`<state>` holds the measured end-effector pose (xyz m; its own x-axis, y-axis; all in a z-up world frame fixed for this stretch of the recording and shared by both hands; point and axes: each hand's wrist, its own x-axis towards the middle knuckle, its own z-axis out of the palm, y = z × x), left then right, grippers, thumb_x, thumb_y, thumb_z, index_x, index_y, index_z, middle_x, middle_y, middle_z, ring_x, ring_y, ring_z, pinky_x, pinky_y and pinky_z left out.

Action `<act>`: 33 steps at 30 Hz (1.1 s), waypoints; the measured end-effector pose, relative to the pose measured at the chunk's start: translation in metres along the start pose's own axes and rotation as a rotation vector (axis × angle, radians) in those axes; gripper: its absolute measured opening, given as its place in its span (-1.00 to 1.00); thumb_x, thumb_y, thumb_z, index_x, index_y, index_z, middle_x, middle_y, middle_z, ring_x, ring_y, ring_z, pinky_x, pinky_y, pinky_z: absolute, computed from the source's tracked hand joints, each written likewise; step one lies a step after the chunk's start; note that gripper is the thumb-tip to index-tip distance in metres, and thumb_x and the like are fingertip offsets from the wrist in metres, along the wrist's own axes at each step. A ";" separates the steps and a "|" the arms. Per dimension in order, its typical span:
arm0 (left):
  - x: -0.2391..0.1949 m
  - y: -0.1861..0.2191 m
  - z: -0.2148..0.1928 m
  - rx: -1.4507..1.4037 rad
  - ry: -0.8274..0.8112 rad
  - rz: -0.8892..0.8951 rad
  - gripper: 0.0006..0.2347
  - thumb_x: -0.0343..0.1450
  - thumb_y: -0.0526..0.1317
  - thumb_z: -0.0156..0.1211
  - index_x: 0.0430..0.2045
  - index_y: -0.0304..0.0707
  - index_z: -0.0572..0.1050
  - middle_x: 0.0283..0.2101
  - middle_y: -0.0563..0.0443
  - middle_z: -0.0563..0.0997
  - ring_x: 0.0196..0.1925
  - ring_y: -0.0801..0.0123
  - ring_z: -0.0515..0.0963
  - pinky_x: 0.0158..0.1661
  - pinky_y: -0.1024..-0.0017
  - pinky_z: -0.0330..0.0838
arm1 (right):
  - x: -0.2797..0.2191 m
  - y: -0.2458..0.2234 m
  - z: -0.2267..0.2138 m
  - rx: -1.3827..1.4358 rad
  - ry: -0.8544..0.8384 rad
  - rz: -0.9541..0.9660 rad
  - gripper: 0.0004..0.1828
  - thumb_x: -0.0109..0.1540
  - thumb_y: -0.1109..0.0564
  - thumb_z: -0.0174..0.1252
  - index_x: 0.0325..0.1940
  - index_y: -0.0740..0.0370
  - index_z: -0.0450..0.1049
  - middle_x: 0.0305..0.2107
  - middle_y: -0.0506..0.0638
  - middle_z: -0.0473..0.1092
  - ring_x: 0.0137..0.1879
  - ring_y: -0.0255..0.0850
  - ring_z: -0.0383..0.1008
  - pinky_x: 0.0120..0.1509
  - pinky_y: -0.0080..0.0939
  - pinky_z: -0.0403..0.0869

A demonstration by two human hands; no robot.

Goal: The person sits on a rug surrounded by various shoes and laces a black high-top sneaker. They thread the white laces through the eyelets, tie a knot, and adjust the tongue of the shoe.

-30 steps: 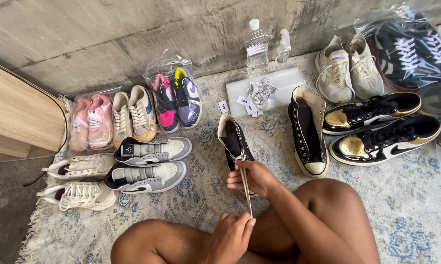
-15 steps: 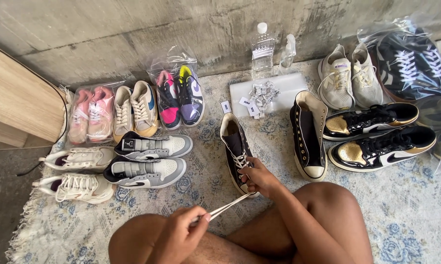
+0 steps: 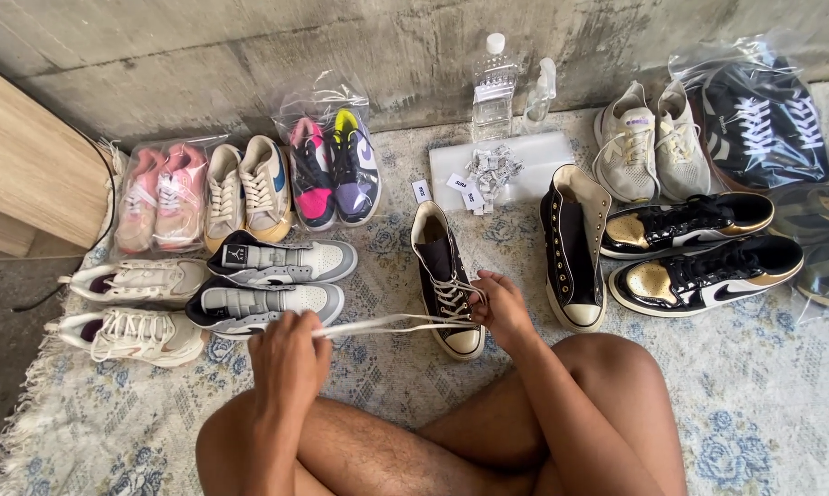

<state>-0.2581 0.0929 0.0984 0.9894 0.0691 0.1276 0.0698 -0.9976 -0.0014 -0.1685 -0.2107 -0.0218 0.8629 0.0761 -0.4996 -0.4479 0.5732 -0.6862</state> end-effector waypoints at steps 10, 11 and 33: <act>0.013 0.110 0.019 -0.692 -0.351 0.174 -0.67 0.41 -0.30 0.20 0.06 -0.41 0.49 0.04 -0.39 0.58 0.19 -0.21 0.53 0.21 -0.10 0.34 | -0.004 0.008 0.016 -0.052 -0.057 -0.041 -0.53 0.26 0.22 0.09 0.27 0.34 0.31 -0.53 0.18 0.45 -0.56 -0.15 0.43 -0.46 -0.23 0.46; 0.012 0.120 0.021 -0.748 -0.364 0.088 -0.63 0.45 -0.11 0.15 0.04 -0.43 0.51 0.03 -0.38 0.60 0.18 -0.21 0.55 0.20 -0.09 0.35 | 0.000 0.012 0.014 -0.028 -0.123 -0.045 -0.54 0.29 0.27 0.01 0.29 0.33 0.25 -0.49 0.23 0.46 -0.53 -0.09 0.49 -0.45 -0.11 0.52; 0.061 0.146 0.115 -1.206 -0.421 -0.424 -0.79 0.35 -0.11 0.30 -0.35 -0.26 0.71 -0.45 -0.09 0.72 -0.21 0.24 0.62 -0.05 0.43 0.34 | -0.044 0.017 0.012 -1.351 -0.471 -0.274 -0.57 0.27 -0.07 0.09 -0.55 0.27 0.47 -0.64 0.11 0.51 -0.41 0.10 0.57 -0.29 0.03 0.48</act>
<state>-0.1728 -0.0473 -0.0079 0.8985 0.1527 -0.4115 0.4385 -0.2702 0.8572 -0.2115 -0.1950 -0.0049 0.8322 0.4998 -0.2401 0.0951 -0.5552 -0.8263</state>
